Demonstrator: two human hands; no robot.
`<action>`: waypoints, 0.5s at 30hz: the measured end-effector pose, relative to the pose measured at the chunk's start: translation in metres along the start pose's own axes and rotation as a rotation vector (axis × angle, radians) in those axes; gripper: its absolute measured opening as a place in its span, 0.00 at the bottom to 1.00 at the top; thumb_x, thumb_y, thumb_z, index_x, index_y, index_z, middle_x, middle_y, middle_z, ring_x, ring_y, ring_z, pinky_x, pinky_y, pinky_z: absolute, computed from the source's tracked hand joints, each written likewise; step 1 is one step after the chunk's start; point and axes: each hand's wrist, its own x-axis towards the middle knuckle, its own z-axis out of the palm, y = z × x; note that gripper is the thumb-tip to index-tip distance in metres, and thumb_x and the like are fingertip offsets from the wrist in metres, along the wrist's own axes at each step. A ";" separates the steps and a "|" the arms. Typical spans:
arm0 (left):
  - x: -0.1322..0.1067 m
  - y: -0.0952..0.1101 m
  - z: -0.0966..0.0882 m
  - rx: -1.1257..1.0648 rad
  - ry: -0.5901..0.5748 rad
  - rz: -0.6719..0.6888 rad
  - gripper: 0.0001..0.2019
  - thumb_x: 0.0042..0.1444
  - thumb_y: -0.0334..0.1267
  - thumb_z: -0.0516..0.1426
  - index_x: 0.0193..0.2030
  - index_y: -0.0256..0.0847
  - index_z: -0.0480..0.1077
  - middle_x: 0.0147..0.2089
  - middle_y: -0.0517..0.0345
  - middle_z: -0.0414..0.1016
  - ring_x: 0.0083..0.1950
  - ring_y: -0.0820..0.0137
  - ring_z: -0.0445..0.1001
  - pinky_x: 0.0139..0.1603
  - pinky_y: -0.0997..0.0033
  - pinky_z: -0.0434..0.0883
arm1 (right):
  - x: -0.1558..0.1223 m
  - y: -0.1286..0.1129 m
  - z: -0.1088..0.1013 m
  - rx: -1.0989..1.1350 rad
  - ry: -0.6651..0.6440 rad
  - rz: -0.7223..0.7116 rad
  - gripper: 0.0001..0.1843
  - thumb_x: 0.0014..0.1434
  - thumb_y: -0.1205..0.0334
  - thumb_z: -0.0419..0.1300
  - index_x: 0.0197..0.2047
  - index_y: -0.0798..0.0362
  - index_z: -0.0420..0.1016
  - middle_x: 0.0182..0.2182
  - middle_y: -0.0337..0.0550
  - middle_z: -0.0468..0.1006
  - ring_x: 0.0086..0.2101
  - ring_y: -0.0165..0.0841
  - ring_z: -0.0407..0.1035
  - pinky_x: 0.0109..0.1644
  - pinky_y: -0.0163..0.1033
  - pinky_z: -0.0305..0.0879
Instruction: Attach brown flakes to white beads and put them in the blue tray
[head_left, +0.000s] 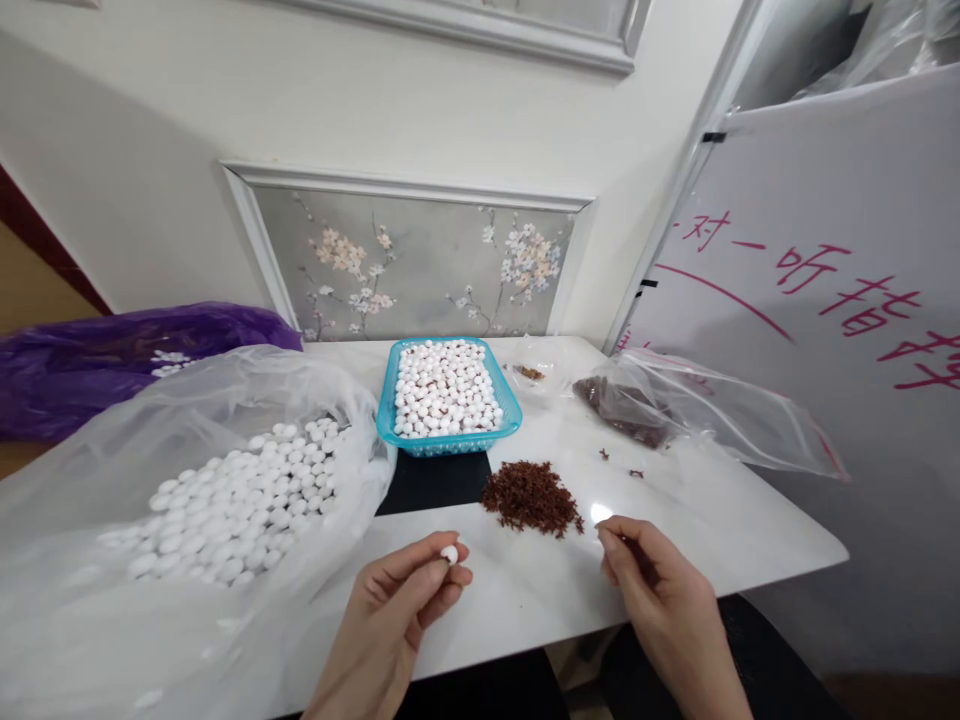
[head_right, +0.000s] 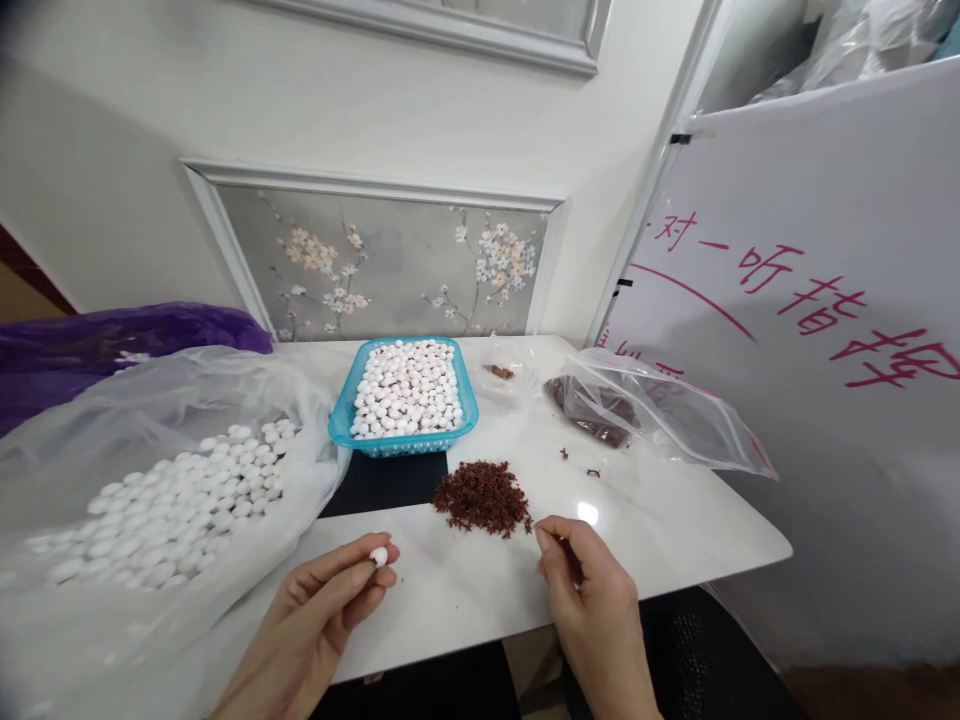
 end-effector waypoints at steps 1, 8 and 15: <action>0.000 0.000 0.000 0.009 0.000 0.004 0.09 0.45 0.33 0.65 0.36 0.38 0.80 0.36 0.55 0.82 0.35 0.73 0.78 0.39 0.83 0.74 | 0.002 0.003 -0.001 -0.063 0.007 -0.028 0.10 0.58 0.52 0.55 0.34 0.49 0.70 0.23 0.38 0.72 0.23 0.33 0.66 0.30 0.36 0.60; -0.001 -0.001 0.001 0.019 -0.011 0.036 0.09 0.45 0.34 0.65 0.35 0.38 0.80 0.35 0.54 0.82 0.33 0.73 0.77 0.37 0.82 0.74 | 0.015 0.019 0.009 -0.436 -0.128 -0.112 0.10 0.60 0.55 0.51 0.37 0.49 0.71 0.34 0.41 0.74 0.29 0.35 0.70 0.34 0.39 0.63; -0.006 -0.003 -0.002 -0.035 -0.054 0.033 0.11 0.46 0.36 0.64 0.38 0.38 0.79 0.41 0.50 0.81 0.39 0.69 0.77 0.43 0.78 0.73 | 0.016 0.022 0.013 -0.536 -0.192 -0.040 0.11 0.61 0.56 0.48 0.37 0.44 0.71 0.36 0.37 0.75 0.29 0.34 0.71 0.31 0.38 0.62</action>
